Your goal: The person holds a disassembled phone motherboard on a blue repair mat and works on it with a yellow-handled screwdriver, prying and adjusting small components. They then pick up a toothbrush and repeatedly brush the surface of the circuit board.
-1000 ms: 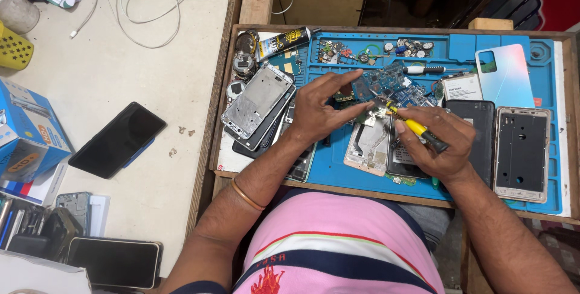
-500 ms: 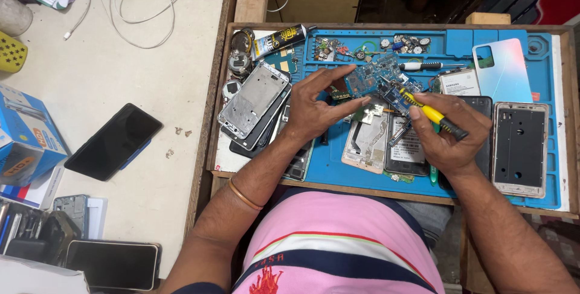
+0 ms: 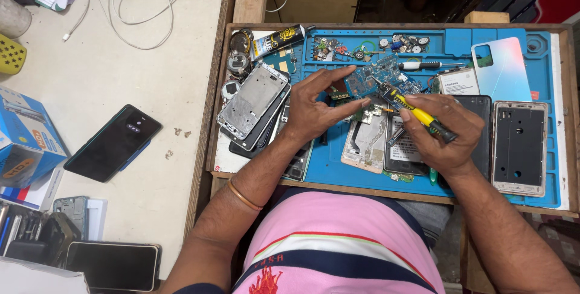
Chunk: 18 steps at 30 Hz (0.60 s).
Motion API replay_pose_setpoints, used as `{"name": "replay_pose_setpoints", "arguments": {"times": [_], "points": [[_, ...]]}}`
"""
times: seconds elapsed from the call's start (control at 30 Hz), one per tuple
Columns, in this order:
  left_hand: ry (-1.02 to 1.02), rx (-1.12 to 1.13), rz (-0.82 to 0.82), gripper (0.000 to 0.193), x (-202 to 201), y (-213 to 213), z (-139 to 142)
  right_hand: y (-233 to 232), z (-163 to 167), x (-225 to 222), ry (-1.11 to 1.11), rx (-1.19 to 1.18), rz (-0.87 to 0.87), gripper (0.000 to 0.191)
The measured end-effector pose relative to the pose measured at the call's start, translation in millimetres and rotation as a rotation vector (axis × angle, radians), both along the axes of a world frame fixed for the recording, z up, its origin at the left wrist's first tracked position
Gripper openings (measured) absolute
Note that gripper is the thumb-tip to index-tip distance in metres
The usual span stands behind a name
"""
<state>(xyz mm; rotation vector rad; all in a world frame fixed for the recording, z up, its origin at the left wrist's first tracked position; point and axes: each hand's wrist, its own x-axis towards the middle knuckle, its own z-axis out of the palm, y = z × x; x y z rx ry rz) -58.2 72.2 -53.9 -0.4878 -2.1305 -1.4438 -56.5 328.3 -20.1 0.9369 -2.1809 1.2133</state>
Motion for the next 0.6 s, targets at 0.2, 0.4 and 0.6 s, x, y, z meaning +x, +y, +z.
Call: {"name": "replay_pose_setpoints", "arguments": {"times": [0.2, 0.4, 0.6], "points": [[0.026, -0.035, -0.007, 0.061, -1.5, 0.2, 4.1, 4.1, -4.1, -1.8, 0.028, -0.006, 0.002, 0.018], [0.013, -0.043, 0.013, 0.062, 4.4, -1.3, 3.2, 2.0, 2.0, 1.3, 0.009, 0.078, -0.025, 0.016], [0.027, -0.008, 0.042, 0.060, 0.9, -1.3, -2.6, 7.6, -4.6, 2.7, 0.005, 0.114, 0.003, 0.013]]}}
